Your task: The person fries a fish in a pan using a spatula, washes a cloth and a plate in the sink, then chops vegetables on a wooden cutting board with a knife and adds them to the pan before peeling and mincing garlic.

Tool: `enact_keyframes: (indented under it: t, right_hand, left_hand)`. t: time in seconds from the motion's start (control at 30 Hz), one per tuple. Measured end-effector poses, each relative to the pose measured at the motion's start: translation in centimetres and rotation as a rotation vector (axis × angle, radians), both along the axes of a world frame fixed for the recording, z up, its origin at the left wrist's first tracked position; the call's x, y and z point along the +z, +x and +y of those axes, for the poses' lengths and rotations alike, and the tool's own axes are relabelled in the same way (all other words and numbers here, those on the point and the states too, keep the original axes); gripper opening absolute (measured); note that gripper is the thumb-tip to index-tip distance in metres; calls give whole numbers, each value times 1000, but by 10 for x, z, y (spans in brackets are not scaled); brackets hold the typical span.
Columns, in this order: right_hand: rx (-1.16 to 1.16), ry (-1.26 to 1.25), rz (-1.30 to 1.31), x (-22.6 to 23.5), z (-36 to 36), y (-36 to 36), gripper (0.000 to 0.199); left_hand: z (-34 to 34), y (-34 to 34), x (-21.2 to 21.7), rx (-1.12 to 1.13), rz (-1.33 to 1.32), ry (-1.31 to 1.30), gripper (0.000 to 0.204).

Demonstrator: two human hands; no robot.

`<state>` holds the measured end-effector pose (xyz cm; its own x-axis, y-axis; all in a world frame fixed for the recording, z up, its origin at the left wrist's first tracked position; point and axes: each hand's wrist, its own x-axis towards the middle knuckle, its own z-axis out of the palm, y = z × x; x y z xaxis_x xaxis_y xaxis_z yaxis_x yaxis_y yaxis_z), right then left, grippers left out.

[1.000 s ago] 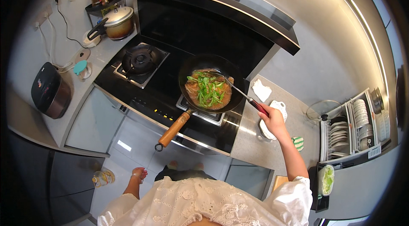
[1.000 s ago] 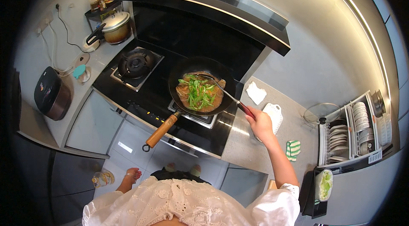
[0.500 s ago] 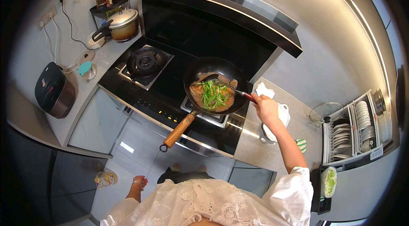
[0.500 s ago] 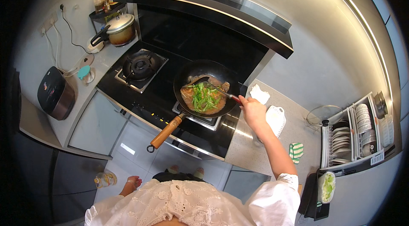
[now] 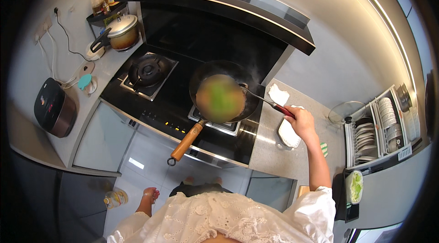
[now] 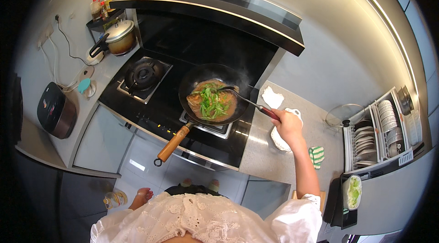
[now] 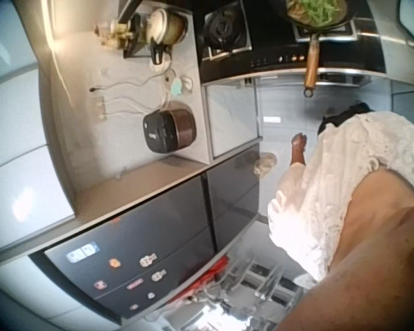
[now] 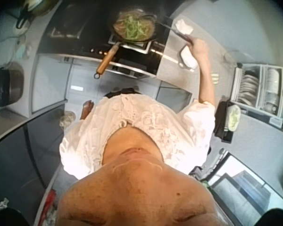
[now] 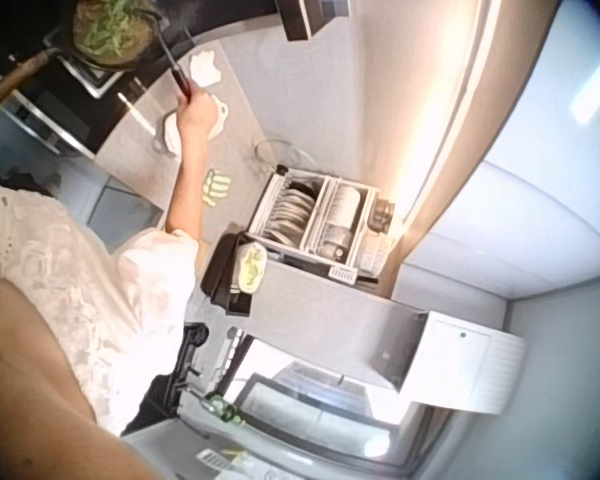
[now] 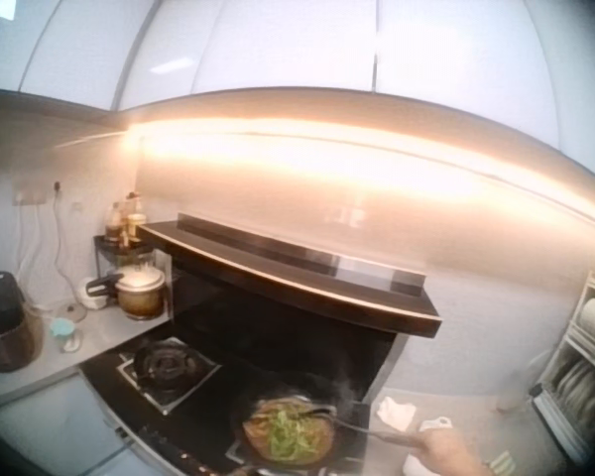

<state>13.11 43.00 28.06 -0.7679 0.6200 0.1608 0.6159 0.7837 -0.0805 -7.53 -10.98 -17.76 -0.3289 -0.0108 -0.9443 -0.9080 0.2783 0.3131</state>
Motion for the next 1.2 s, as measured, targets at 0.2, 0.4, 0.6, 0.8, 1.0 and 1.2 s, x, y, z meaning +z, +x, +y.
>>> enact_keyframes:
  t: [0.2,0.4,0.6,0.8,1.0,1.2]
  right_hand:
    - [118,-23,60,-15,-7,-18,32]
    - [33,-22,161,-42,-1,-36,31]
    - [-52,-3,171,-97,-2,-46,34]
    - [-109,-13,161,-119,-18,-46,36]
    - [-168,-57,186,-115,-35,-40,36]
    - [-319,-12,818,-113,-68,7,25]
  left_hand:
    - [14,-15,16,-8,84,37,13]
    - [-3,-5,-5,-6,25,16,14]
    - [-17,5,-2,23,-55,-72,16]
    - [-25,-6,-2,35,-74,16,15]
    - [-4,-24,2,-121,-48,18,15]
    - [11,-58,-7,-335,-85,0,13]
